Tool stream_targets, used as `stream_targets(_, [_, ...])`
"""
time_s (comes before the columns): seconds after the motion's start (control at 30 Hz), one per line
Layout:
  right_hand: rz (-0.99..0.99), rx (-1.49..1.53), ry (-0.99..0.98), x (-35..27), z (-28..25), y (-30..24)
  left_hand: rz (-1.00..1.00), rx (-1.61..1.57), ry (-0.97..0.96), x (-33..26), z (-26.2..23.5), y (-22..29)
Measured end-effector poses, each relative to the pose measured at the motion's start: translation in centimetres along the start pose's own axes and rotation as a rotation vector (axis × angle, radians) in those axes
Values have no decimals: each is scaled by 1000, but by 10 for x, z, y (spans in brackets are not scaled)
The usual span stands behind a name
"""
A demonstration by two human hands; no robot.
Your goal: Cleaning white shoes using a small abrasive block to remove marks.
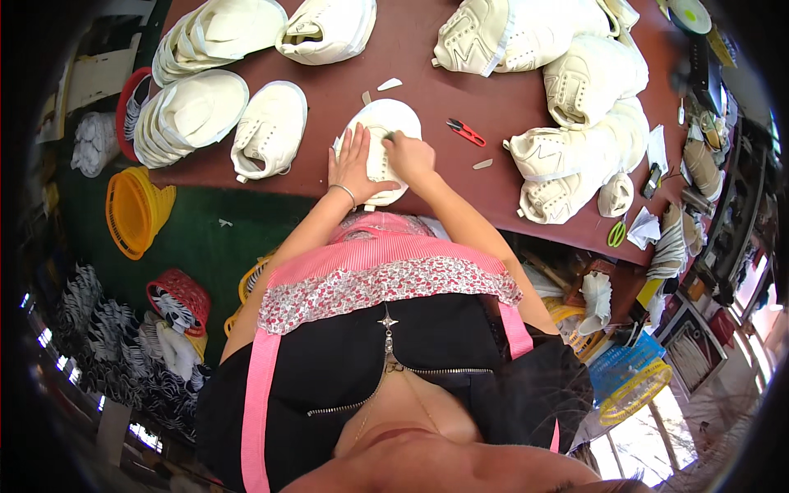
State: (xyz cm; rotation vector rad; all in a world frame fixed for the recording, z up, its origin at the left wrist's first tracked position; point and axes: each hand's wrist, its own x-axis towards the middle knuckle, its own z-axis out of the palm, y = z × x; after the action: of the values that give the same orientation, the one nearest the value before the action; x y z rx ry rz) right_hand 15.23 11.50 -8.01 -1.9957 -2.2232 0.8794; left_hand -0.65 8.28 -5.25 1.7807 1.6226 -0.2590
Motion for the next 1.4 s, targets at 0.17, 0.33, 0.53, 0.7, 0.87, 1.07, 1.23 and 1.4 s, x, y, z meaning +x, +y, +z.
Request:
stream_targets(0.17, [75,-70,-161,-46,-20,41,-17,-1,7,-10,8,-4])
stream_targets(0.33, [88,-11,29,-22,-58,22,329,13,350,-47,-7,-13])
stream_targets(0.53, [-296,175,0,27,-15,-29,578,-81,134,-51,8,-7])
stream_targets(0.7, [-414,-262,7,56,13,-6,447,82,66,-40,29,-5])
stream_targets(0.87, [-134,-194,120,76,-31,5,425,23,107,-44,34,-8])
stream_targets(1.07, [-419,-154,-167,56,24,-38,431,114,18,-32,40,-7])
stream_targets(1.23, [-118,-90,130,74,-32,0,434,1,93,-42,32,-4])
stream_targets(1.4, [64,45,-35,-18,-3,13,417,-76,158,-37,40,-10])
